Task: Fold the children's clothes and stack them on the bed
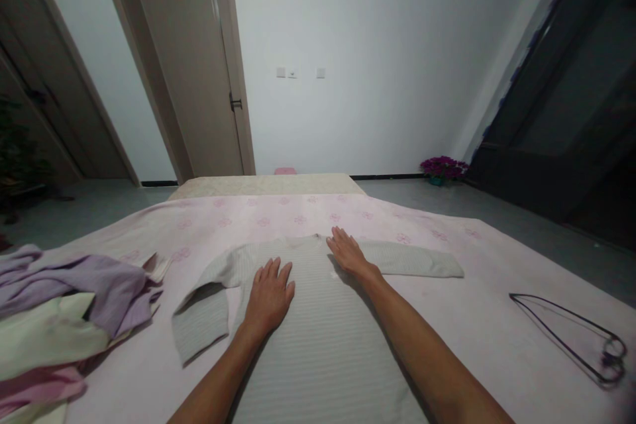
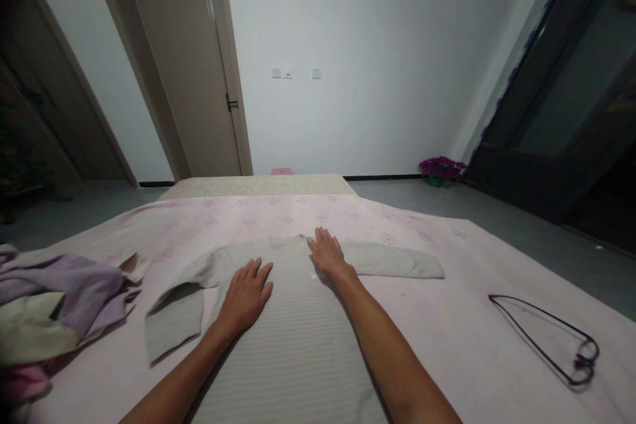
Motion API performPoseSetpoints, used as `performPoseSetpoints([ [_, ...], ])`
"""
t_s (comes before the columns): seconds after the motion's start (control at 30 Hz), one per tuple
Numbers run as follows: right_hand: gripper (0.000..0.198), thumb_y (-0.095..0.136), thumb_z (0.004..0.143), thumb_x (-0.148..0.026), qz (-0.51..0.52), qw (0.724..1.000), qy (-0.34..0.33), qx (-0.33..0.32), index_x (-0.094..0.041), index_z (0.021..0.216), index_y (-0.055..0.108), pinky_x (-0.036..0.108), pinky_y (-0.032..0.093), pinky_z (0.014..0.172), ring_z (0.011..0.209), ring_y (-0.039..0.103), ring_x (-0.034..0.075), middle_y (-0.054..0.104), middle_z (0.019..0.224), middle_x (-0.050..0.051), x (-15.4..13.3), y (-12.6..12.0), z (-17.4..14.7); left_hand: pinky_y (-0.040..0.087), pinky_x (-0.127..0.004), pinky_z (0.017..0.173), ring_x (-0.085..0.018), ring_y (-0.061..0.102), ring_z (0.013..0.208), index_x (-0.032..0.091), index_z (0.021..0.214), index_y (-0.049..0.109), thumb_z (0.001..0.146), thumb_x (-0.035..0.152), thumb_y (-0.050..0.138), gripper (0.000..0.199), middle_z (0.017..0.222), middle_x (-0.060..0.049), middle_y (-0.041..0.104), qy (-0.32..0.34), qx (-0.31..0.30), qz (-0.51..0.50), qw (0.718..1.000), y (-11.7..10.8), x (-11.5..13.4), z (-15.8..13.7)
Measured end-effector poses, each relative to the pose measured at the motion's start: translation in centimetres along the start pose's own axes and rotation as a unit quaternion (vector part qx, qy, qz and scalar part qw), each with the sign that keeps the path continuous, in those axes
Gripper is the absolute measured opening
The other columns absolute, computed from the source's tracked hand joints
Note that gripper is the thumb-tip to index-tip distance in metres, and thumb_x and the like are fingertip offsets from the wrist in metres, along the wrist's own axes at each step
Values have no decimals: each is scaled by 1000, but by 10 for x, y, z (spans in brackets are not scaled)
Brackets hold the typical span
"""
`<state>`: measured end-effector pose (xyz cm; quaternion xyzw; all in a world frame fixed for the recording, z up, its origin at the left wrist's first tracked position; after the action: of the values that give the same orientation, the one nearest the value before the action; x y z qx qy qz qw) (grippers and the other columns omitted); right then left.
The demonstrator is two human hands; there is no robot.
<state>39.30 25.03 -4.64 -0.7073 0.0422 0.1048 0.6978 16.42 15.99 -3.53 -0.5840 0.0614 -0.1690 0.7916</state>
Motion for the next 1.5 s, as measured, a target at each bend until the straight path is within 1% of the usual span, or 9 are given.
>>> performPoseSetpoints([
  [0.27,71,18,102,-51,-51,992,111,13,-10,159,21,43,7,123,154,10,22,15,167,10,94,-5,-30,28,-50,118,-31,40,143,22,143,53,99,36,43,48,152,-14,48,5,-1,8,1000,1,0,0],
  [0.4,73,15,102,-50,-69,981,179,33,-3,158,21,51,7,122,154,10,28,16,166,17,134,-16,-41,28,-49,118,-30,41,142,22,144,52,98,36,44,48,152,-14,48,1,0,10,1000,4,-2,1],
  [0.47,74,15,102,-51,-77,978,188,40,-3,158,20,52,6,122,154,10,29,15,166,18,142,-18,-45,28,-49,118,-30,41,142,23,144,53,98,35,44,48,152,-14,48,-1,0,10,1000,4,-2,1],
  [0.63,69,18,102,-51,-93,983,156,31,-13,159,24,44,10,123,154,13,23,17,167,9,157,-13,-61,29,-49,117,-30,40,143,23,144,53,99,35,42,48,152,-14,48,5,-4,10,1000,5,-2,2],
  [0.87,70,16,101,-50,-127,959,247,57,-13,158,26,48,7,124,154,14,24,19,167,10,249,-34,-109,29,-48,117,-30,41,142,24,143,53,99,37,42,48,152,-13,49,4,-5,10,1000,6,-2,1],
  [0.97,70,15,101,-51,-124,950,279,64,-14,158,27,49,6,124,154,13,24,18,167,8,274,-39,-120,29,-47,117,-29,41,142,23,143,53,99,37,42,48,152,-13,49,6,-2,16,1000,4,-1,1],
  [1.1,72,14,100,-52,-103,944,303,76,-13,159,26,50,7,124,154,12,24,16,168,9,286,-37,-127,29,-48,117,-30,41,142,22,143,53,99,36,42,48,151,-14,50,5,-5,18,1000,2,0,1],
  [1.33,68,15,100,-56,-100,947,301,45,-25,160,23,57,6,122,154,12,27,13,168,5,302,-43,-137,29,-49,117,-30,42,142,22,142,53,99,35,43,47,151,-14,50,7,-1,6,1000,0,0,0],
  [1.5,69,18,100,-51,-129,939,317,40,-16,158,28,57,3,122,154,11,29,17,167,11,283,-53,-132,29,-50,117,-31,41,142,21,143,53,99,34,43,47,151,-16,49,5,-2,0,1000,3,-1,0],
])
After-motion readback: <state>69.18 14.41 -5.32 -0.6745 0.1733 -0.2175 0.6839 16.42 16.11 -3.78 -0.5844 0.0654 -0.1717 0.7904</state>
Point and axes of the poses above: each hand's wrist, its own z-axis towards the middle knuckle, its own y-axis out of the palm, x = y × z, the point moved 9 cm from there along z, towards the middle knuckle
